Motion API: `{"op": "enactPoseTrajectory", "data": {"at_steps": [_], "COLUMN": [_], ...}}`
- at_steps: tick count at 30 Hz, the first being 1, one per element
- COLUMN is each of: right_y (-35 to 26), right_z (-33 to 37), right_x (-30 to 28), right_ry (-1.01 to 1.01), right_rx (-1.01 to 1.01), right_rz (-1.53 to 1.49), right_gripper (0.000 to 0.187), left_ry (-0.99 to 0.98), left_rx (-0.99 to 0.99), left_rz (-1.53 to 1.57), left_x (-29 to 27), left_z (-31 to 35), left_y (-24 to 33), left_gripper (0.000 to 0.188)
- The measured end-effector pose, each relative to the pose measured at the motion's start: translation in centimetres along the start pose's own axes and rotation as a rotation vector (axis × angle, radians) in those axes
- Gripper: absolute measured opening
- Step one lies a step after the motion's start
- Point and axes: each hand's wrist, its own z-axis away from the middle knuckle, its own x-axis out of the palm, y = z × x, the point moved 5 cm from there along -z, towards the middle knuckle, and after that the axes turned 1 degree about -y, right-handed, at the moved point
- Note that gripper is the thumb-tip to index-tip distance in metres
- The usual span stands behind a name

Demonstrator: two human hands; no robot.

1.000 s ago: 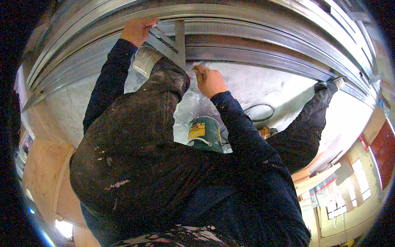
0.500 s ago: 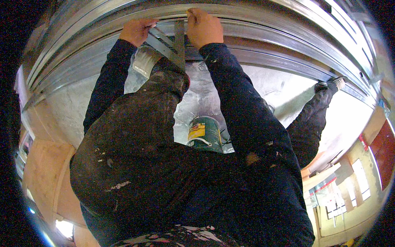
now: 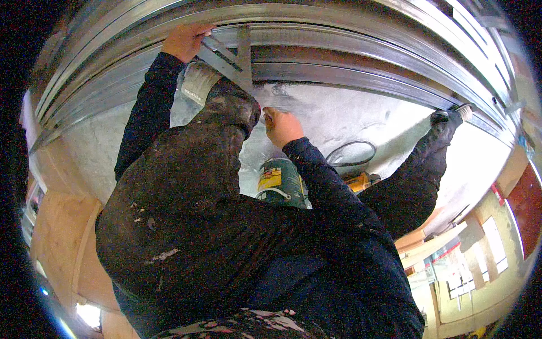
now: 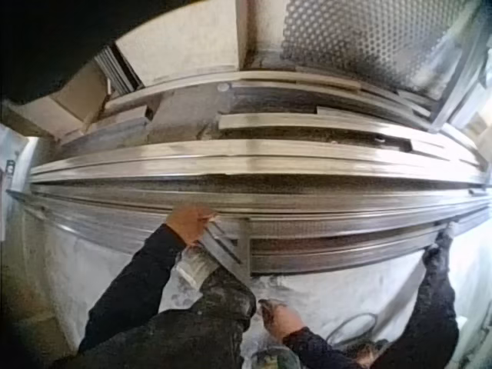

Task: Measuring and marking metal beams using a speed square and pencil.

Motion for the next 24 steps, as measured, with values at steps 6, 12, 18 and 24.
{"op": "enactPoseTrajectory", "data": {"at_steps": [6,12,18,24], "right_y": [-0.6,-1.0,-1.4,-1.3], "right_z": [-1.9,-2.2,-2.3,-2.8], "right_x": [-4.4,-4.4,-4.1,-4.6], "right_ry": [0.232,0.224,0.216,0.245], "right_rx": [-0.127,-0.102,-0.135,-0.134], "right_rz": [-0.137,-0.126,-0.152,-0.199], "right_gripper": [0.021,0.021,0.022,0.02], "left_ry": [0.024,0.019,0.021,0.03], "left_rx": [0.037,0.051,0.061,0.081], "left_rz": [0.059,0.019,0.011,-0.033], "left_x": [-0.2,-0.1,-0.2,0.1], "left_z": [0.0,-0.3,-0.4,-0.5], "left_y": [0.0,0.4,0.6,0.6], "left_gripper": [0.025,0.023,0.022,0.026]}}
